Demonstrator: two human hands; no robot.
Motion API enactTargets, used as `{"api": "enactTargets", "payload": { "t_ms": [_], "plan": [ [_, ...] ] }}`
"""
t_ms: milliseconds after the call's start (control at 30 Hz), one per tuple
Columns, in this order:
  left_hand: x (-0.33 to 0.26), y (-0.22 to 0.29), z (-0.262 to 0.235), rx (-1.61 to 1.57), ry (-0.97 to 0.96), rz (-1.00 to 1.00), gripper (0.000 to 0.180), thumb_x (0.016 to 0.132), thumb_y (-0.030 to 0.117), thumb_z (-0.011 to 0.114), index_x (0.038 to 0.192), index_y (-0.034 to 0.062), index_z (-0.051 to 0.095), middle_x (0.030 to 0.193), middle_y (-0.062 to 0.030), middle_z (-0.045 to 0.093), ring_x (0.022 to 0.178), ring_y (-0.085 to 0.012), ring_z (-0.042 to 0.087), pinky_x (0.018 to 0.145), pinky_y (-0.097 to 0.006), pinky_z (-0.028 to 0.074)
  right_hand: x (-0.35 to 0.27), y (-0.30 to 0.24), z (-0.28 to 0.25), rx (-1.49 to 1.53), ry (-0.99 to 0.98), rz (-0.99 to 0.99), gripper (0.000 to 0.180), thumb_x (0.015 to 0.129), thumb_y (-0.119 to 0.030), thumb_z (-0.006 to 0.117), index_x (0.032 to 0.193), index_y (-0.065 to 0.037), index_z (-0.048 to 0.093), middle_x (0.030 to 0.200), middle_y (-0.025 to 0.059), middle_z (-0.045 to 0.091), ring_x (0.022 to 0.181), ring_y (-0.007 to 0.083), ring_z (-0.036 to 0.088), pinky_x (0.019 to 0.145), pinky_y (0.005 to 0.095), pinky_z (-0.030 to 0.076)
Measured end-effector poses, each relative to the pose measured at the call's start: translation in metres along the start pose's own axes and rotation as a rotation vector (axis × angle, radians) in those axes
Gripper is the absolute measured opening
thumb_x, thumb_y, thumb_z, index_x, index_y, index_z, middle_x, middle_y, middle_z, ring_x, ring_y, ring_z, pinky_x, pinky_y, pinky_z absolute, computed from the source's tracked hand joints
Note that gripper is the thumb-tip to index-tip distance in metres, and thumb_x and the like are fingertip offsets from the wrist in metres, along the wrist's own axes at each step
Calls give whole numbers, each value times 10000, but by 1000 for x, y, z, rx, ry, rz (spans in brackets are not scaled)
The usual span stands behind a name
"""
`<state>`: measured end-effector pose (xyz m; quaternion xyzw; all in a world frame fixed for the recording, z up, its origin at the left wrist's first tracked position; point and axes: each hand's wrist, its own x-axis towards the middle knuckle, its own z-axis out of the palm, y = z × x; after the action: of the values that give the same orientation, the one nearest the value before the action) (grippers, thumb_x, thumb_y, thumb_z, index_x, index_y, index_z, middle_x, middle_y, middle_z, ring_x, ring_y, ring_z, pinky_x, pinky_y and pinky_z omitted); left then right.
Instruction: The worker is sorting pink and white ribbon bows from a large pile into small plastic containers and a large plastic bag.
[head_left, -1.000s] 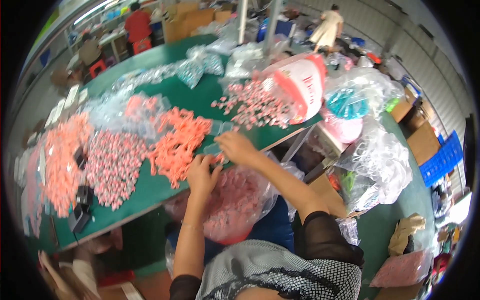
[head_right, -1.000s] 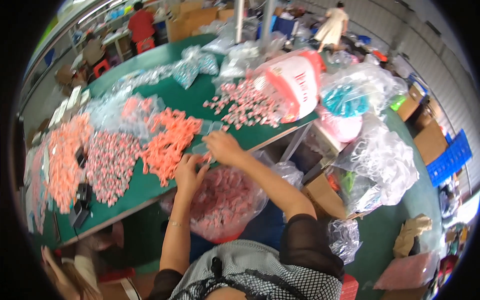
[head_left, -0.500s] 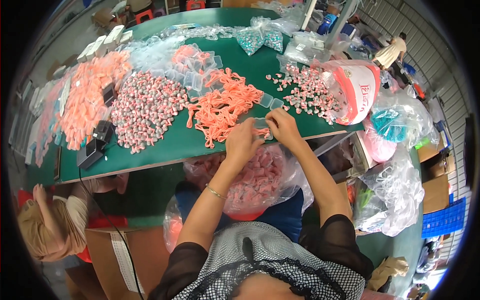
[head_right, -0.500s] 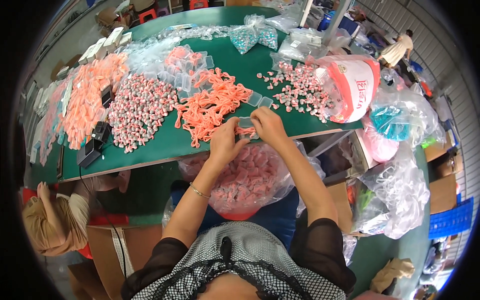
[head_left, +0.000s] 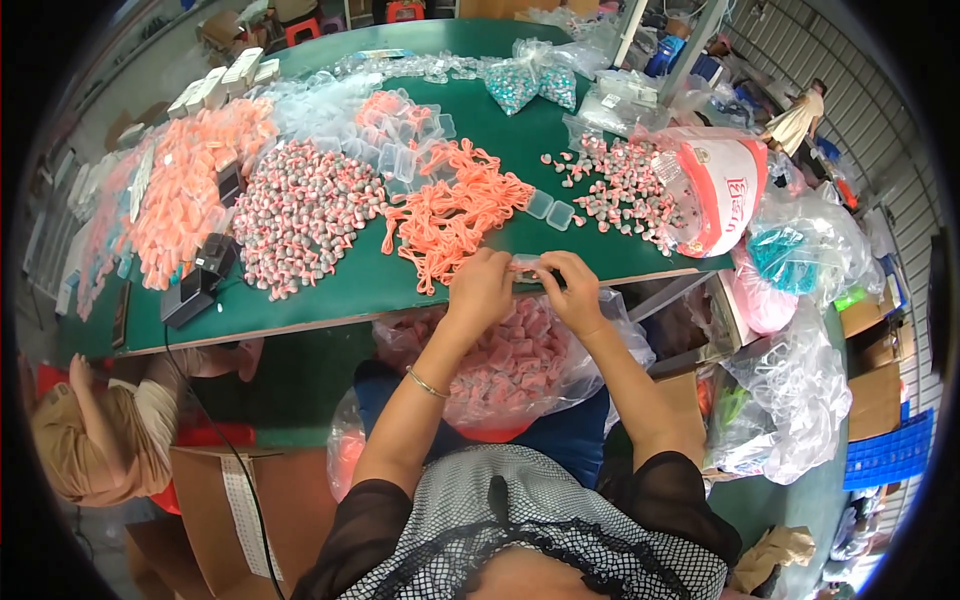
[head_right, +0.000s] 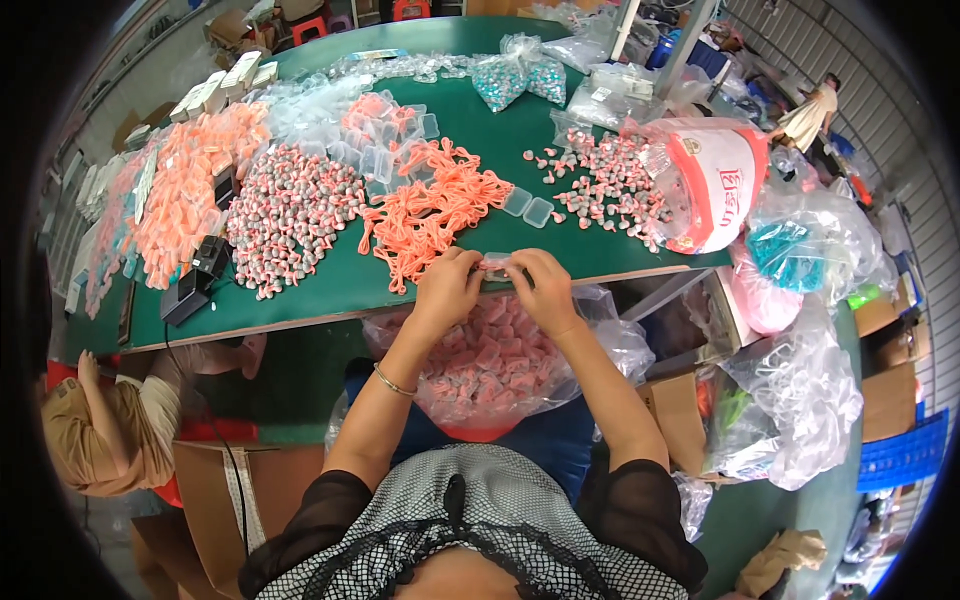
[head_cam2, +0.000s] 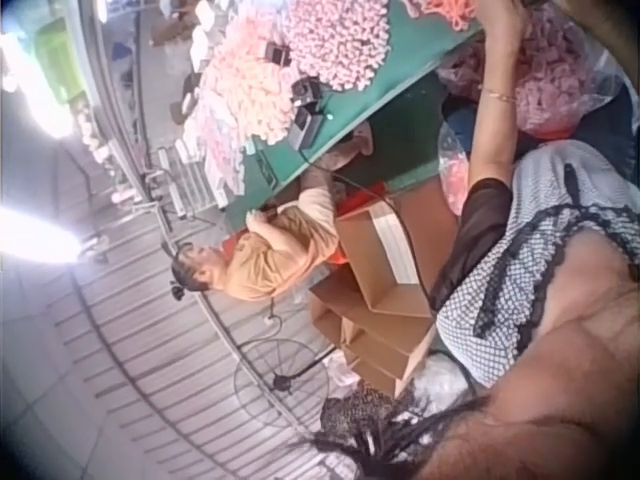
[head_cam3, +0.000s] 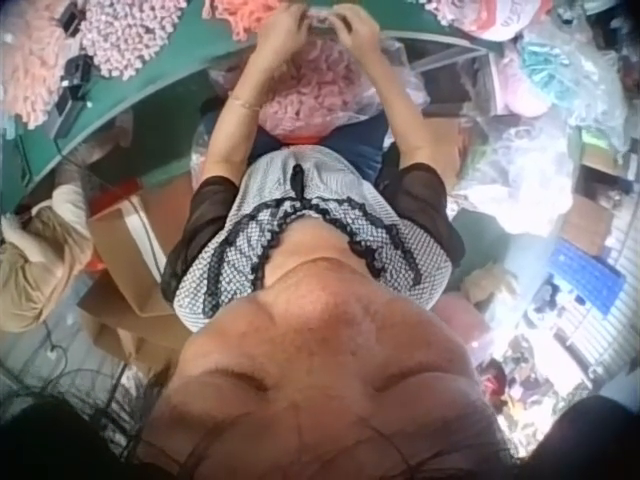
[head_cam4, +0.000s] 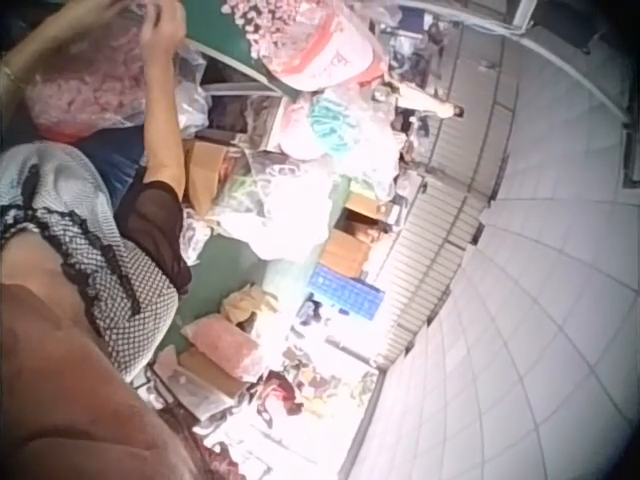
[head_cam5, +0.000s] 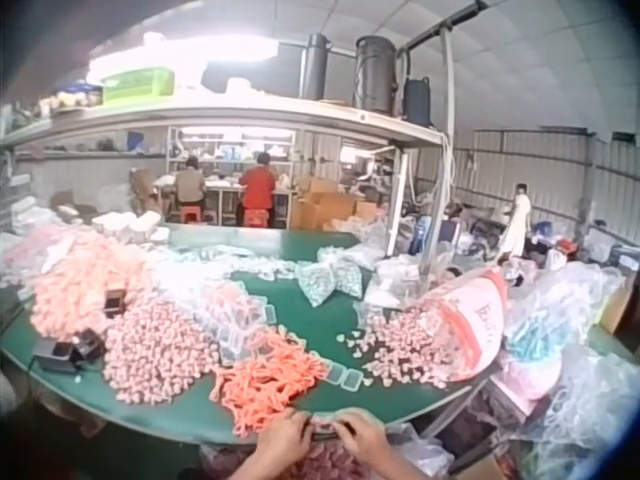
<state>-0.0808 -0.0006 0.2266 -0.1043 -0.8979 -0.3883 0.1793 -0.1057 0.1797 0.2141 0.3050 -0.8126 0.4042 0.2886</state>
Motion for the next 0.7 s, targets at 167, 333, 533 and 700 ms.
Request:
{"api": "enactTargets", "payload": {
  "t_ms": [167,333,533,700],
  "plan": [
    [1,-9,3,63,28,-29,136,818,115,656,927,36,679,865,-138,638,802,-338,638,697,-439,504,-2,-2,3,-1,28,-48,145,770,-17,719,887,-20,634,917,117,671,877,277,653,764,353,524],
    [4,-13,7,-71,30,-35,145,805,76,657,930,6,682,788,-149,676,737,-334,659,673,-396,515,-4,-1,6,-19,60,-60,142,760,-15,721,863,-21,623,885,116,658,855,295,649,751,368,528],
    [1,-8,9,-148,103,-34,211,793,27,657,1002,-3,663,800,-166,680,727,-326,664,662,-371,519,-3,-2,6,-2,54,-82,151,753,0,722,859,-25,616,883,116,658,864,300,650,767,373,532],
    [-12,9,12,46,138,-6,370,816,32,629,1182,12,583,820,-169,663,719,-330,638,639,-400,503,-3,-3,6,14,54,-86,149,753,4,719,854,-28,614,890,113,658,874,300,649,777,373,532]
  ]
}}
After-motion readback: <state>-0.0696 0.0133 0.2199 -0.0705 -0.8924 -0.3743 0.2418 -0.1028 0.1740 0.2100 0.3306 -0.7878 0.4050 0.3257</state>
